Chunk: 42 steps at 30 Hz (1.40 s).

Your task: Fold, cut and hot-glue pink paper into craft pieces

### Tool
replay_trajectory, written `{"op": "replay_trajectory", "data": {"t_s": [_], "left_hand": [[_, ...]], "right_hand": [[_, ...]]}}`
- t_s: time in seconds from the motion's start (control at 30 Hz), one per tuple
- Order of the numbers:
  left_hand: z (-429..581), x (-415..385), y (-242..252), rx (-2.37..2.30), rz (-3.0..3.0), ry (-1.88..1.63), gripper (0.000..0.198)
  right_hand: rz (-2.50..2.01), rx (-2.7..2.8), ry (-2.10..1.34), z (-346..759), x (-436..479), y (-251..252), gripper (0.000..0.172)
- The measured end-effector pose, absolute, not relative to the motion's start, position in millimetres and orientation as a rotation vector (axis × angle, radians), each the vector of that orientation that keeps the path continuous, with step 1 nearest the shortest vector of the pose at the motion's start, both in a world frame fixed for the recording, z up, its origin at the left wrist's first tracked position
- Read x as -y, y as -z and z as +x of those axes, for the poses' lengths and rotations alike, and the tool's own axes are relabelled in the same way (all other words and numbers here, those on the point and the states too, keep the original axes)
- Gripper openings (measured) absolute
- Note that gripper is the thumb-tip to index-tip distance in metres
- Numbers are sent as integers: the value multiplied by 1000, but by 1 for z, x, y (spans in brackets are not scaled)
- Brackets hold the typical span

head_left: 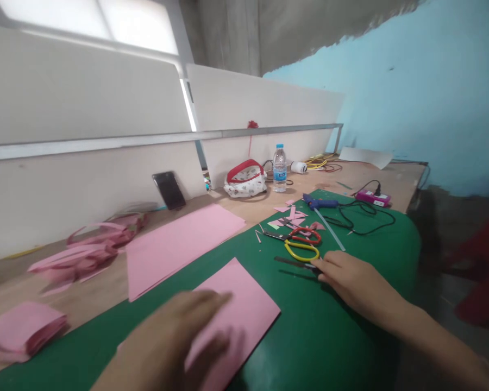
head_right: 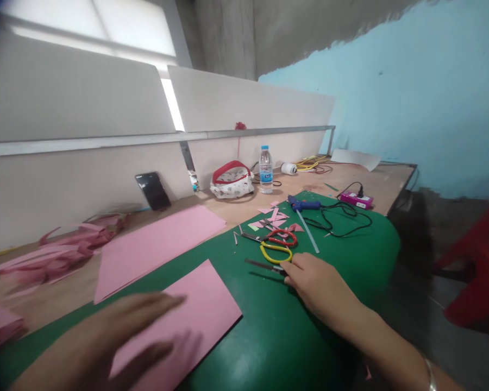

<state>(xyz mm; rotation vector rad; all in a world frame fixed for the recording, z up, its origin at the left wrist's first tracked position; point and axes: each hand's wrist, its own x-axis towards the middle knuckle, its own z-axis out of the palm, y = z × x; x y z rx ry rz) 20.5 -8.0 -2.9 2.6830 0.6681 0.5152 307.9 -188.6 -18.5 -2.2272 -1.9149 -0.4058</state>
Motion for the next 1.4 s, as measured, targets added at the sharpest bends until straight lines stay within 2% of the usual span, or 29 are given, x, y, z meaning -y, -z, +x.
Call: {"op": "replay_trajectory", "data": {"t_s": [0.1, 0.17, 0.3, 0.37, 0.57, 0.67, 0.77, 0.83, 0.93, 1.03, 1.13, 1.17, 1.23, 1.3, 1.4], "left_hand": [[22, -17, -8, -1104, 2774, -219, 53], [21, -26, -9, -1156, 2769, -72, 60], [19, -28, -5, -1117, 2757, -42, 57], [20, -27, -6, -1128, 2702, 6, 59], [25, -26, -15, -1128, 2680, 28, 44], [24, -26, -16, -1131, 2662, 14, 40], [24, -30, -15, -1168, 2639, -32, 34], [24, -35, -13, -1222, 2624, -80, 26], [24, -43, -11, -1276, 2620, -134, 9], [23, -45, -16, -1257, 2656, -207, 16], [19, -35, -37, -1204, 2791, -514, 25], [16, -28, -46, -1114, 2892, -747, 26], [11, -13, -63, -730, 3151, -979, 19], [7, 5, -73, -435, 3307, -1133, 14], [7, 32, -69, -102, 3458, -1191, 20]], "right_hand": [[-2179, 1907, 482, 303, 175, 8, 27], [-2089, 1949, 287, 291, 167, -2, 27], [-1954, 2048, -217, 260, 151, -17, 17], [-1922, 2065, -361, 249, 140, -19, 18], [-2011, 1956, -404, 235, 115, -9, 36], [-1964, 1868, -532, 233, 109, -4, 39], [-1889, 1781, -637, 232, 108, 0, 51], [-1864, 1770, -614, 232, 109, 3, 54], [-1855, 1790, -557, 233, 110, 5, 45], [-1835, 1761, -515, 235, 110, 3, 49], [-1744, 1695, -297, 239, 110, -3, 66], [-1695, 1678, -168, 241, 111, -5, 69], [-1578, 1652, 134, 245, 116, -12, 70], [-1447, 1660, 372, 246, 125, -19, 64], [-1267, 1759, 458, 243, 142, -21, 31]]}}
